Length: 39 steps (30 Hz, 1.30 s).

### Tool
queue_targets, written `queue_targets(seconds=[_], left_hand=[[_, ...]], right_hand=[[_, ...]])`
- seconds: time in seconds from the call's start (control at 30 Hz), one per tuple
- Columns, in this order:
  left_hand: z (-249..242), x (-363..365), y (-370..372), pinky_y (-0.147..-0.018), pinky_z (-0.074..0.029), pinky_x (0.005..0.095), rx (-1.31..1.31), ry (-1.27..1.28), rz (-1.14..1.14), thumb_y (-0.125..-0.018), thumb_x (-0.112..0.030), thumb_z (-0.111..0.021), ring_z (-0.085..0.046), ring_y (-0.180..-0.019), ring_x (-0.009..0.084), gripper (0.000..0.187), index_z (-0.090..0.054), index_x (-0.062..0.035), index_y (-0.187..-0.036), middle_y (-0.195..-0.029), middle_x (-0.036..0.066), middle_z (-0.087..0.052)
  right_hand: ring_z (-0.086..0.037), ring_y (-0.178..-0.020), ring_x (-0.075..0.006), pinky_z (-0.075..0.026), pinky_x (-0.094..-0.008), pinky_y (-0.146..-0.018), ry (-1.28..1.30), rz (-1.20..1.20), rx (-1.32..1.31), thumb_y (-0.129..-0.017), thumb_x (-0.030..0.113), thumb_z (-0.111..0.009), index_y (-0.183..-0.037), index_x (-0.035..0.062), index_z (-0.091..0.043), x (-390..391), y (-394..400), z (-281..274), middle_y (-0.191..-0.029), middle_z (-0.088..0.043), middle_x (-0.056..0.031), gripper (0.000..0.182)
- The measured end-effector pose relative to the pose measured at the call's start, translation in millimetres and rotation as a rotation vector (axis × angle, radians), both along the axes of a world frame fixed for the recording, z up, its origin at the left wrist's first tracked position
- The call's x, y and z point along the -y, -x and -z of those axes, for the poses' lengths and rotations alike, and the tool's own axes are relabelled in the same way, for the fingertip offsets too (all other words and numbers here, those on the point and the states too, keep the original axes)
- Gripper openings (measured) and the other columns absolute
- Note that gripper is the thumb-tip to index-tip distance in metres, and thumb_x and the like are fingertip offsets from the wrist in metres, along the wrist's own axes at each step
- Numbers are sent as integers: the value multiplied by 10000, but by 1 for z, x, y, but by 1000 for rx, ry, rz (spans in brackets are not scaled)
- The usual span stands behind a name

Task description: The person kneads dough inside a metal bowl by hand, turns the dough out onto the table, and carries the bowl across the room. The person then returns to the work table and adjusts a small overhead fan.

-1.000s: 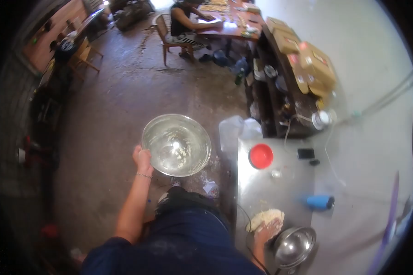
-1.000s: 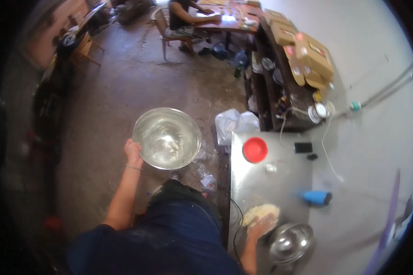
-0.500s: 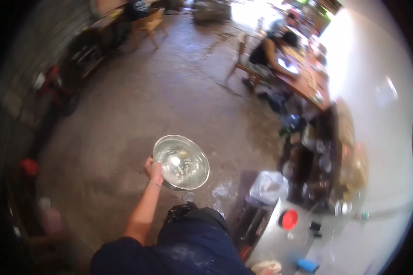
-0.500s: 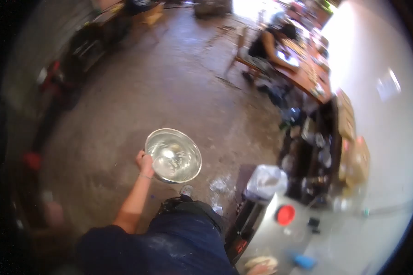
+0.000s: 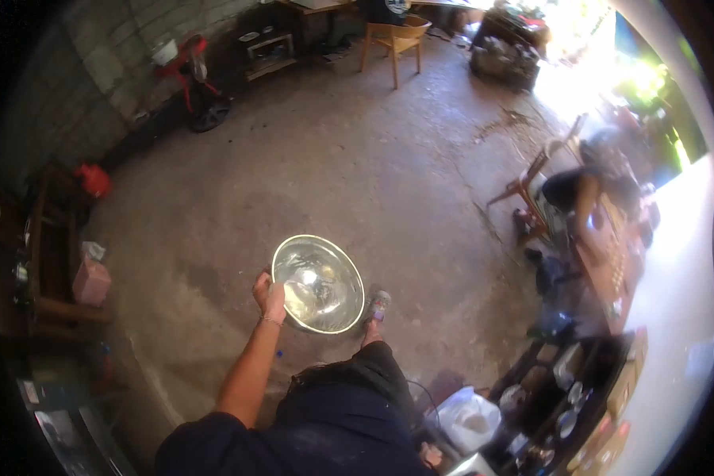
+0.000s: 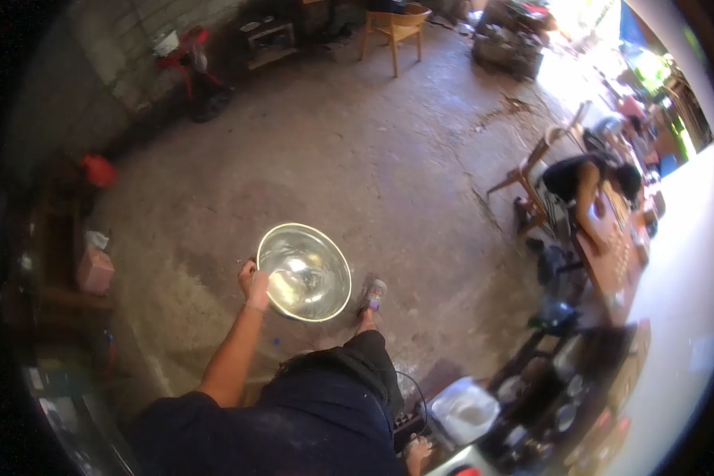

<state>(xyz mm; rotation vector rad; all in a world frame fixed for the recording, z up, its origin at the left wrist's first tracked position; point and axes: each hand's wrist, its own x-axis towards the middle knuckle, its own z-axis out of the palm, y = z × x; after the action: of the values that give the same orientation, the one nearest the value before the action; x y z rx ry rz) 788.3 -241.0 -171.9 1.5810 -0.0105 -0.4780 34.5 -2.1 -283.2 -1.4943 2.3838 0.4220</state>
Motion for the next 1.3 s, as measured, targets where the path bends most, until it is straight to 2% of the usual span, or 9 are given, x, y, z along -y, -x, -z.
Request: queue_targets(seconds=[0.17,0.43,0.57,0.6,0.67,0.87,0.93,1.1,1.3], left_hand=[[52,14,-67,-592,-326,289,56,-226,-218,-663,107,-502,-362,-677,99,204,-372,-50,-639,-689,-28,-397],[12,25,-122,-636,-376,307,353,-375,-616,-738,56,-563,-419,-702,134,168,-425,-23,-681,-735,37,-465],[10,21,-140,-677,-464,298,-34,51,-826,-820,90,-549,-486,-713,131,173,-494,-65,-764,-804,0,-524],[95,-14,-160,-717,-530,358,-67,85,-852,-866,71,-583,-563,-751,148,168,-583,-81,-940,-858,25,-588],[93,0,-168,-707,-538,367,-114,226,-995,-877,66,-590,-571,-753,152,231,-585,-108,-1028,-869,26,-592],[181,-24,-183,-621,-506,293,22,659,-915,-840,97,-603,-598,-816,136,294,-551,-153,-986,-970,35,-620],[188,-12,-241,-655,-530,301,64,679,-856,-842,81,-641,-609,-843,144,340,-543,-155,-1066,-1018,41,-626],[162,69,-402,-826,-572,346,77,298,-1054,-855,29,-721,-623,-964,175,468,-497,-147,-1227,-1126,49,-618],[154,122,-492,-916,-558,396,116,341,-773,-848,-29,-748,-634,-1067,214,483,-522,-111,-1267,-1175,67,-634]], right_hand=[[-569,-1021,-433,-467,-562,-865,-96,-181,154,-935,351,-635,-1125,23,-698,238,-28,24,-1131,-628,-265,384],[-632,-725,-343,-499,-480,-690,-64,-794,293,-947,264,-626,-948,-16,-718,667,-133,61,-852,-711,-201,295],[-626,-792,-421,-484,-523,-721,83,-650,443,-987,294,-601,-904,-57,-704,838,-309,11,-892,-683,-280,375],[-624,-801,-428,-481,-528,-721,91,-632,425,-989,298,-603,-894,-65,-701,865,-352,1,-901,-679,-294,388],[-562,-706,-364,-458,-485,-699,175,-737,468,-981,269,-629,-839,-57,-669,931,-418,21,-794,-649,-253,358],[-536,-676,-232,-443,-424,-652,-3,-644,673,-980,256,-645,-960,-6,-725,920,-556,11,-763,-650,-124,275],[-649,-839,-194,-533,-390,-733,-1,-1062,578,-951,228,-672,-1115,-8,-736,966,-525,114,-926,-746,-133,295],[-679,-824,-268,-533,-453,-727,-362,-526,524,-937,421,-708,-1103,-16,-724,921,-713,9,-920,-742,-168,467],[-629,-705,-249,-491,-420,-558,-323,-380,536,-938,444,-717,-1117,34,-719,951,-693,62,-757,-631,-100,448]])
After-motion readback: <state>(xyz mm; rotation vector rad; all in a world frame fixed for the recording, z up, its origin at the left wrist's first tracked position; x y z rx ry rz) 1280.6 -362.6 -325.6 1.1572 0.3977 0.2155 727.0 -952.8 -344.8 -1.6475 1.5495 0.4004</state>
